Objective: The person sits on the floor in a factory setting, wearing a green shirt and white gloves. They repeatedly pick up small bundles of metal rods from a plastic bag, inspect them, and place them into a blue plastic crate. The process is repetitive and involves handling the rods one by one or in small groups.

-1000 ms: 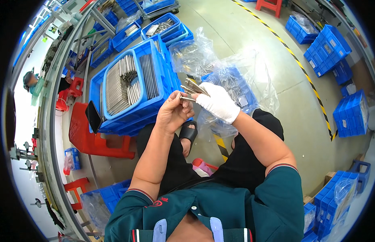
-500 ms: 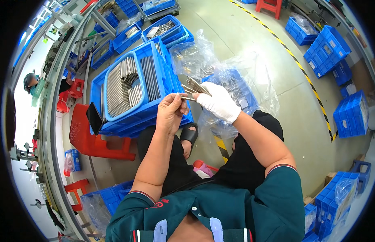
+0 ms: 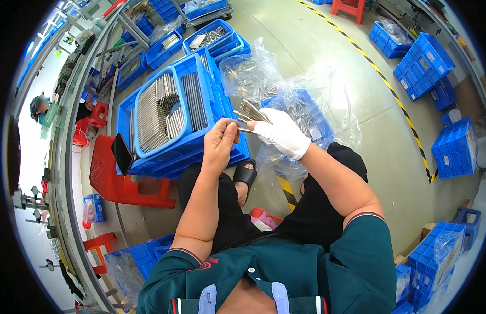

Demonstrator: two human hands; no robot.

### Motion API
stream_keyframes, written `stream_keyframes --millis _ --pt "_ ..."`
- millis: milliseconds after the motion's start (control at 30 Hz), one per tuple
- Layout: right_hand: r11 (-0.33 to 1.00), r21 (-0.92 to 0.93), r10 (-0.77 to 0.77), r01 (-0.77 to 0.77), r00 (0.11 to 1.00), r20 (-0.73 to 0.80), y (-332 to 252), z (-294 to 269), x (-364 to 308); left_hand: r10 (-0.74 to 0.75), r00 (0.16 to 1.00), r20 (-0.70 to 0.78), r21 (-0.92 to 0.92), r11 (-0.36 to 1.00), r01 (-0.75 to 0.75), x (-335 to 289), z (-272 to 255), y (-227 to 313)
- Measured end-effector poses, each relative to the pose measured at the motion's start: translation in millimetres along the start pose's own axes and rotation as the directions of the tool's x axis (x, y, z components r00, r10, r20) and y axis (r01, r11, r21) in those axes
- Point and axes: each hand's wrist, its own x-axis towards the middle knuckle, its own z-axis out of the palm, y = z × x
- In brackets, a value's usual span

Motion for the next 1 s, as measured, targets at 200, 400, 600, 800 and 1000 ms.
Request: stream_keyframes --millis 200,400,600,800,1000 --pt "0.996 0.069 0.057 -0.062 0.995 0.078 -6 -4 -6 0.255 0.964 -0.07 0.382 0.9 -0.211 -7 2 17" --pt "0.993 0.116 0.032 -0.03 0.999 -0.013 -7 -24 -14 -0.029 0.968 -0.249 -0.193 0.981 -0.02 3 -23 14" --pt "0.997 -0.012 0.083 -0.082 0.995 0.049 -12 -8 -17 -0.107 0.994 -0.023 -0.41 0.908 0.088 3 -5 6" --pt "0.976 -0.206 0.075 -0.066 0.997 0.035 -8 -6 -12 -0.152 0.985 0.075 -0.5 0.849 0.169 2 -3 0" --pt "0.942 -0.331 -0.06 0.054 0.998 -0.01 -2 -5 -9 -0.238 0.961 0.143 -0.521 0.807 0.278 1 1 -3"
